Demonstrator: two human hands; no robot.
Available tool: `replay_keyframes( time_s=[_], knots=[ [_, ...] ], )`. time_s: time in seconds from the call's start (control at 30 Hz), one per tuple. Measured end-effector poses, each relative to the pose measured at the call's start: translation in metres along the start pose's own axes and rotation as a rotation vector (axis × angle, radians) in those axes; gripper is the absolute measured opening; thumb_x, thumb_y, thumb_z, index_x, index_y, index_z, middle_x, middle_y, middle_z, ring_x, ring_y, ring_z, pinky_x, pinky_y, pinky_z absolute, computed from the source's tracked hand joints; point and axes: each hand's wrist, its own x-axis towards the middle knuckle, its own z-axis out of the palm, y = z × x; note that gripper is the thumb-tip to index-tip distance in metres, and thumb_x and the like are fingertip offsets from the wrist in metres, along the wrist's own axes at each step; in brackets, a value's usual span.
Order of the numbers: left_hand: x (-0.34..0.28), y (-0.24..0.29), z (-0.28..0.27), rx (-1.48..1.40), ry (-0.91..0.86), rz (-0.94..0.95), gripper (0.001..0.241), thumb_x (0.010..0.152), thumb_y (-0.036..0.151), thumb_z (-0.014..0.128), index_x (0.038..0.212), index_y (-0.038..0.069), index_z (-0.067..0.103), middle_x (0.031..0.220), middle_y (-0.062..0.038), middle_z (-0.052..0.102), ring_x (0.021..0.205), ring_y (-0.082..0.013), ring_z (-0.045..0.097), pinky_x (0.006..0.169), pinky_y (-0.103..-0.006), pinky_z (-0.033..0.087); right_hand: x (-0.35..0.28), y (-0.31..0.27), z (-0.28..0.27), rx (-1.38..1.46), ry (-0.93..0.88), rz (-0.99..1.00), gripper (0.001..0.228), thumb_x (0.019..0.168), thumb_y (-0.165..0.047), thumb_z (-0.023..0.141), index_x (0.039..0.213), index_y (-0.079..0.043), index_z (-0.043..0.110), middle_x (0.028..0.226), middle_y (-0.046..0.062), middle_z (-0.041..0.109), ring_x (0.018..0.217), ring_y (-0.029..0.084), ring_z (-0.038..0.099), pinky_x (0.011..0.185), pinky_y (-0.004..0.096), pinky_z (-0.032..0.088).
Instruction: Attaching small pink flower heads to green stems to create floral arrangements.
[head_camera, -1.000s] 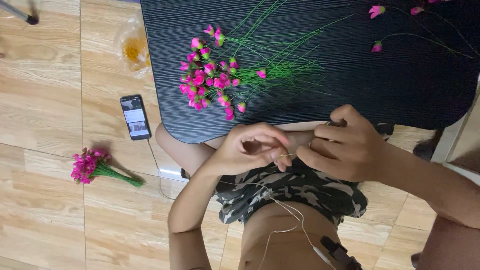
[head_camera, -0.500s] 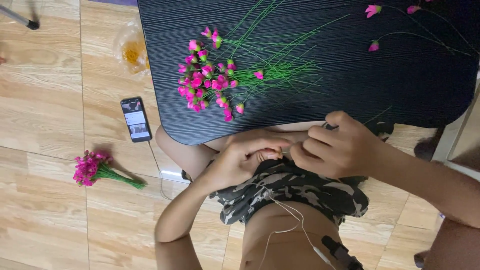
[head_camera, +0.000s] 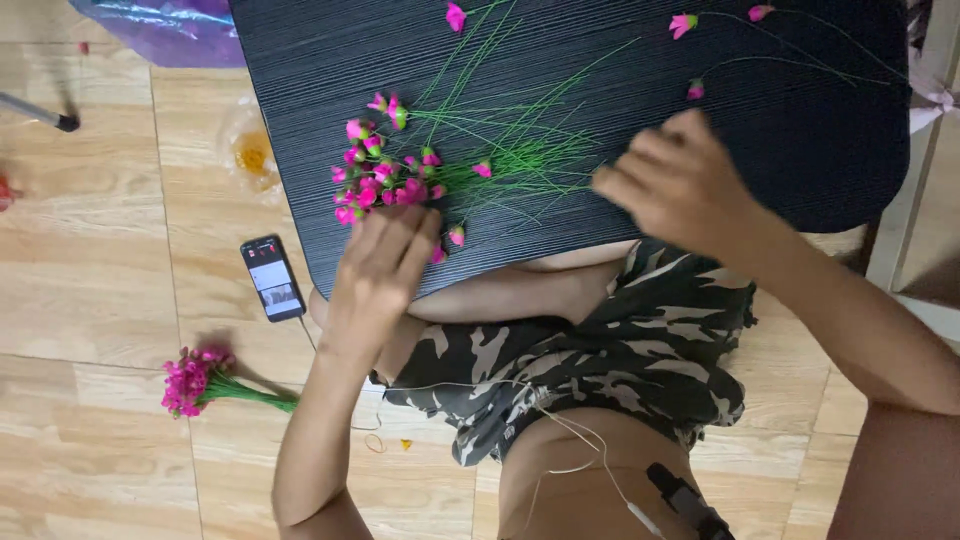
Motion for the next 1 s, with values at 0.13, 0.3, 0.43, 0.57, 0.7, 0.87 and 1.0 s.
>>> replay_keyframes(
  time_s=[0.13,0.3,0.43,0.57,0.7,0.87,1.0],
  knots=[
    [0.015,-0.013,-0.011,-0.093,-0.112,-0.065,0.036,0.082,-0.006,0.091,0.112,-0.003,0.073,0.111,-0.013,0.072,0.106,-0.0284,0.064,0.092,-0.0379,0.06,-0.035,0.035,-0.023,-0.181,-0.087,0.148,0.021,0.103,-0.009,0.072,0.119,-0.02,0.079,0.116,-0.004,0.072,0.102,0.022,0.058,0.088,0.041,0.035],
    [0.023,-0.025,-0.015,-0.134,-0.158,-0.117,0.019,0.102,-0.003,0.063,0.119,-0.002,0.07,0.12,-0.013,0.069,0.115,-0.032,0.057,0.085,-0.0423,0.041,-0.05,0.077,-0.03,-0.432,-0.169,0.202,0.038,0.097,-0.015,0.096,0.129,-0.021,0.077,0.131,0.003,0.066,0.111,0.023,0.054,0.09,0.035,0.034],
    [0.03,-0.021,-0.02,-0.046,-0.132,-0.127,0.013,0.103,0.001,0.066,0.115,0.002,0.071,0.121,-0.009,0.069,0.115,-0.0321,0.055,0.082,-0.0423,0.036,-0.041,0.085,-0.021,-0.515,-0.098,0.111,0.017,0.101,-0.004,0.078,0.11,-0.019,0.076,0.125,0.001,0.071,0.11,0.021,0.057,0.088,0.035,0.035],
    [0.032,-0.011,-0.016,-0.039,-0.07,-0.137,0.014,0.099,0.003,0.073,0.113,0.005,0.072,0.122,-0.008,0.068,0.117,-0.0315,0.054,0.086,-0.0426,0.034,-0.029,0.079,-0.023,-0.57,-0.111,-0.001,0.018,0.103,-0.002,0.073,0.101,-0.02,0.071,0.12,-0.004,0.073,0.106,0.015,0.058,0.092,0.033,0.036],
    [0.042,-0.001,-0.013,0.025,-0.026,-0.06,0.015,0.097,0.001,0.075,0.11,0.005,0.069,0.122,-0.008,0.07,0.12,-0.0316,0.055,0.09,-0.0445,0.034,-0.034,0.073,-0.015,-0.536,-0.142,0.11,0.004,0.114,-0.019,0.073,0.117,-0.019,0.071,0.112,-0.004,0.067,0.1,0.016,0.056,0.091,0.032,0.037],
    [0.047,0.021,-0.002,-0.084,0.059,-0.069,0.015,0.096,0.008,0.08,0.108,0.005,0.072,0.119,-0.004,0.07,0.12,-0.0304,0.054,0.09,-0.0432,0.032,-0.045,0.067,-0.01,-0.354,-0.13,0.172,0.01,0.114,-0.012,0.075,0.105,-0.012,0.071,0.106,0.002,0.064,0.095,0.022,0.055,0.09,0.037,0.036],
    [0.06,0.054,0.008,-0.253,0.088,-0.018,0.014,0.1,0.005,0.073,0.111,-0.003,0.071,0.117,-0.013,0.068,0.116,-0.0336,0.058,0.093,-0.0459,0.041,-0.039,0.058,-0.008,-0.379,-0.157,0.092,0.023,0.11,-0.009,0.073,0.092,-0.017,0.061,0.092,-0.001,0.056,0.091,0.02,0.052,0.086,0.036,0.037]
  ],
)
